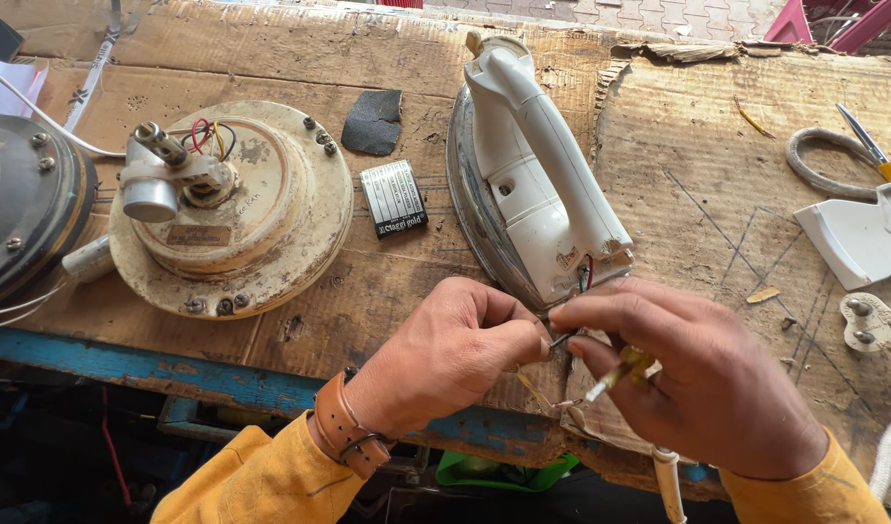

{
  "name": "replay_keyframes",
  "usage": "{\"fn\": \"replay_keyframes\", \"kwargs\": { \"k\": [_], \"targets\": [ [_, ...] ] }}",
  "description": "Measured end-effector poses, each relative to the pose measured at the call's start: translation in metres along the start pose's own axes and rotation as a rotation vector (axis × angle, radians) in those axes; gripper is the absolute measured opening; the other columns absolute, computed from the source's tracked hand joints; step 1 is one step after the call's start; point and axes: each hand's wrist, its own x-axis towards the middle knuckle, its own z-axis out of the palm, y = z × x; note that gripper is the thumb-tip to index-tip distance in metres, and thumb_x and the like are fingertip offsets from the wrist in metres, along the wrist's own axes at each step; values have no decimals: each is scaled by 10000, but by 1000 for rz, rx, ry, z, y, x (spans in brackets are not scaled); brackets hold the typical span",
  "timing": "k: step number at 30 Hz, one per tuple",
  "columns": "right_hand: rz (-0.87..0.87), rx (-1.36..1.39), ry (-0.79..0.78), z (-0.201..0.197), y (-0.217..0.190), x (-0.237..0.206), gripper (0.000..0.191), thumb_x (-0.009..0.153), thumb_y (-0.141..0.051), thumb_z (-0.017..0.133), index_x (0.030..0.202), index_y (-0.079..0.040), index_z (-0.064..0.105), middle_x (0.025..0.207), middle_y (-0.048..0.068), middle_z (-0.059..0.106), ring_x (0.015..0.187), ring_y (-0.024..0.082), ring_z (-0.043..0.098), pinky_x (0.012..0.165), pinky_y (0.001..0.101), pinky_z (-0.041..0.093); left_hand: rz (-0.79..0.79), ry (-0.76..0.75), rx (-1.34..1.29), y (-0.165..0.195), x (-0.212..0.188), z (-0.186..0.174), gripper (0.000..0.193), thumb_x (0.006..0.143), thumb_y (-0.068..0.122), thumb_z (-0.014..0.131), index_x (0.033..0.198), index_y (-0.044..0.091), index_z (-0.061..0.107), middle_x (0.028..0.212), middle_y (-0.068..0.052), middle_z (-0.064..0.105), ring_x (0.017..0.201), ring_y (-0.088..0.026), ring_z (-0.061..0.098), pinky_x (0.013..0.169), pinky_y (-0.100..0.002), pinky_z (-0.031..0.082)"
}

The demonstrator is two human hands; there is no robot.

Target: The person repairs an electric iron on a workbench. They use a screwdriver to unscrew and open the iron's handle housing, manipulate the power cord and its terminal connections inside the housing, and reposition the cord while working on the wiring.

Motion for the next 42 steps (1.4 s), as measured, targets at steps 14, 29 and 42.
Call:
{"fn": "replay_keyframes", "kwargs": {
  "k": [14, 29, 42],
  "targets": [
    [-420, -317, -77, -9, -2, 3, 451, 789, -106, 750, 1229, -36, 679, 1149, 108, 734, 810, 203, 703, 652, 370, 498, -122, -47, -201, -9, 2, -7, 204, 825, 232, 761, 832, 27, 766, 641, 52, 592, 529, -33, 471, 452, -215, 340],
    [302, -177, -155, -7, -23, 31, 102, 807, -152, 739, 881, -92, 775, 677, 112, 688, 616, 295, 687, 576, 408, 501, 432, 281, 249, 9, -28, 9, 158, 868, 151, 730, 922, 3, 749, 760, 11, 714, 714, -42, 681, 639, -228, 582],
    [4, -107, 10, -1, -12, 18, 409, 806, -184, 805, 1185, -98, 677, 923, 54, 741, 784, 198, 742, 680, 326, 573, 43, 109, 1, 6, -3, -7, 259, 852, 219, 700, 820, -25, 781, 641, 24, 630, 576, -33, 537, 498, -238, 449]
  ]
}}
